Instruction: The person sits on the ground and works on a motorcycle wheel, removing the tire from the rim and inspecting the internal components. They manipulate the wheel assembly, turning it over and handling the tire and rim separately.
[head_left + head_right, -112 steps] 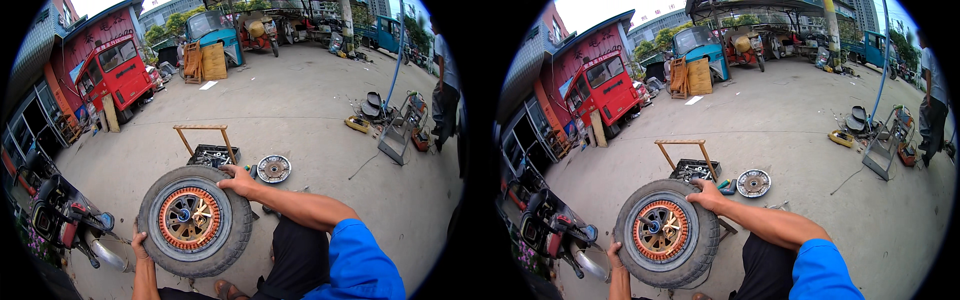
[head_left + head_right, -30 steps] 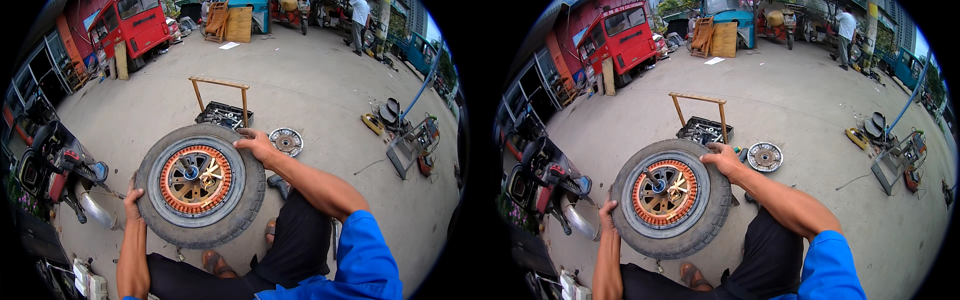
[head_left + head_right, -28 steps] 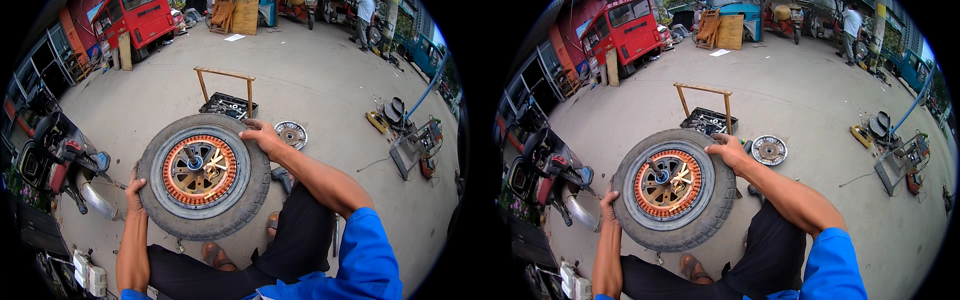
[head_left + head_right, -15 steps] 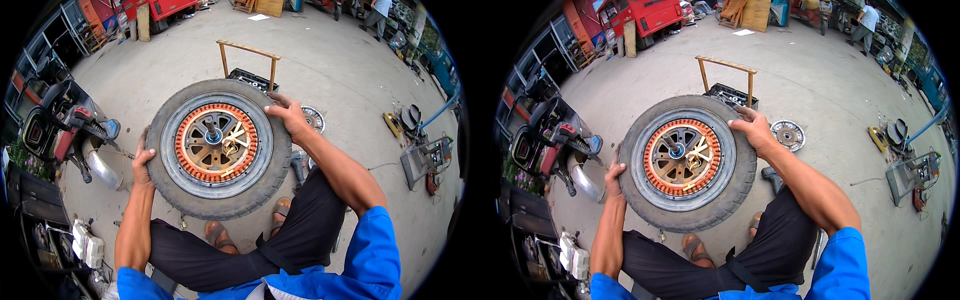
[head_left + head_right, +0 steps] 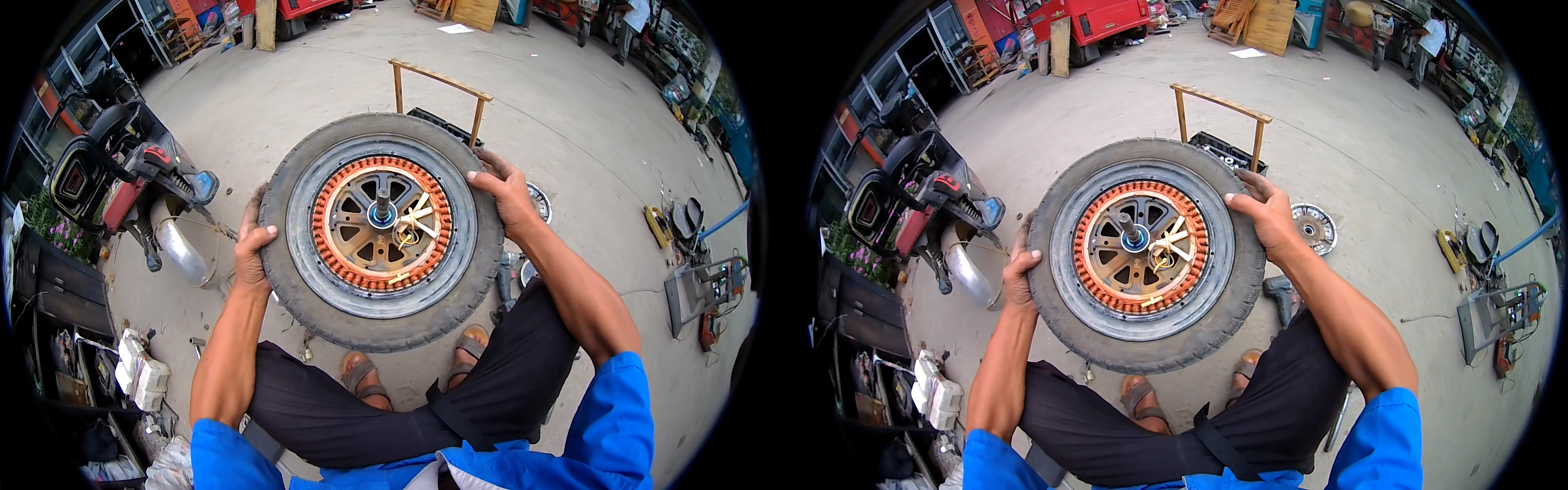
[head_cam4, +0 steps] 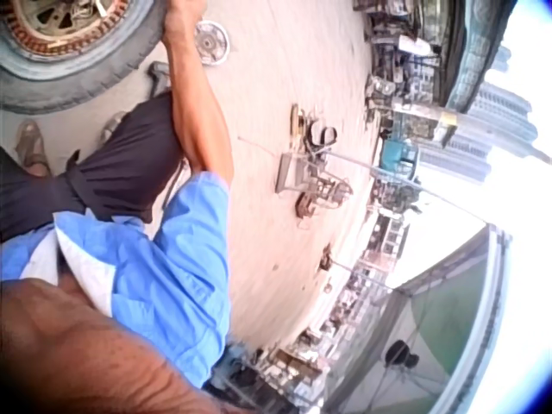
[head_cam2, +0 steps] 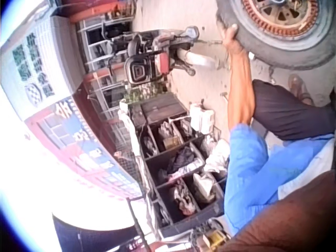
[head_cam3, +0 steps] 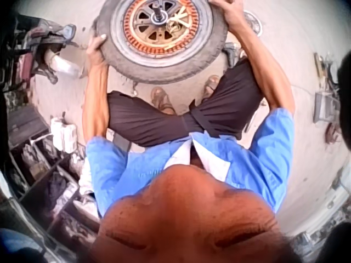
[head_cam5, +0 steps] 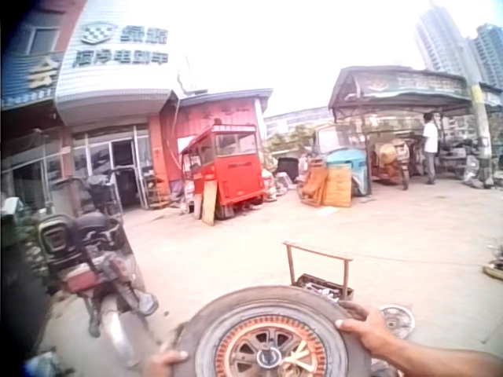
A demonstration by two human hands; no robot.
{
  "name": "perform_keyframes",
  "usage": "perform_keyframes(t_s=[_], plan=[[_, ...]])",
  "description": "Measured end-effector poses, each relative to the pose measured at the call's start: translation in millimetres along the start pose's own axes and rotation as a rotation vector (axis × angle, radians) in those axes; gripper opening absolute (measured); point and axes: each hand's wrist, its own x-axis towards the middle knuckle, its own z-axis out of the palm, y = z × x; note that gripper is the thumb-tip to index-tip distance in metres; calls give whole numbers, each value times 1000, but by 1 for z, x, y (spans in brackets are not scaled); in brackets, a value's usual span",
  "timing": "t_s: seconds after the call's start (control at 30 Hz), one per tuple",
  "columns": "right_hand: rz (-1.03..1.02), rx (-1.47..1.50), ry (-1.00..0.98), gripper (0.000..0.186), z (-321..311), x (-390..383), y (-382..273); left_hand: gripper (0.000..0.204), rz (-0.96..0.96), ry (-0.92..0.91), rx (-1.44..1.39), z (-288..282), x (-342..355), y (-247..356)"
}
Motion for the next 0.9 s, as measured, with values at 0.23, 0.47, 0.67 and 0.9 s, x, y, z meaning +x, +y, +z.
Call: perform_keyframes(t_s=[0.23, 0.47, 0.67, 0.9], plan=[[8, -25, 18, 73, 3, -4, -6, 88, 1, 37, 10, -4, 0, -2], [-18, -75, 46, 72, 5, -5, -7, 86, -2, 33, -8, -8, 1, -2], [-53, -134, 47, 72, 9, -7, -10, 86, 2, 41, -19, -9, 1, -1], [-41, -134, 44, 72, 8, -5, -7, 88, -2, 45, 17, -7, 2, -1]])
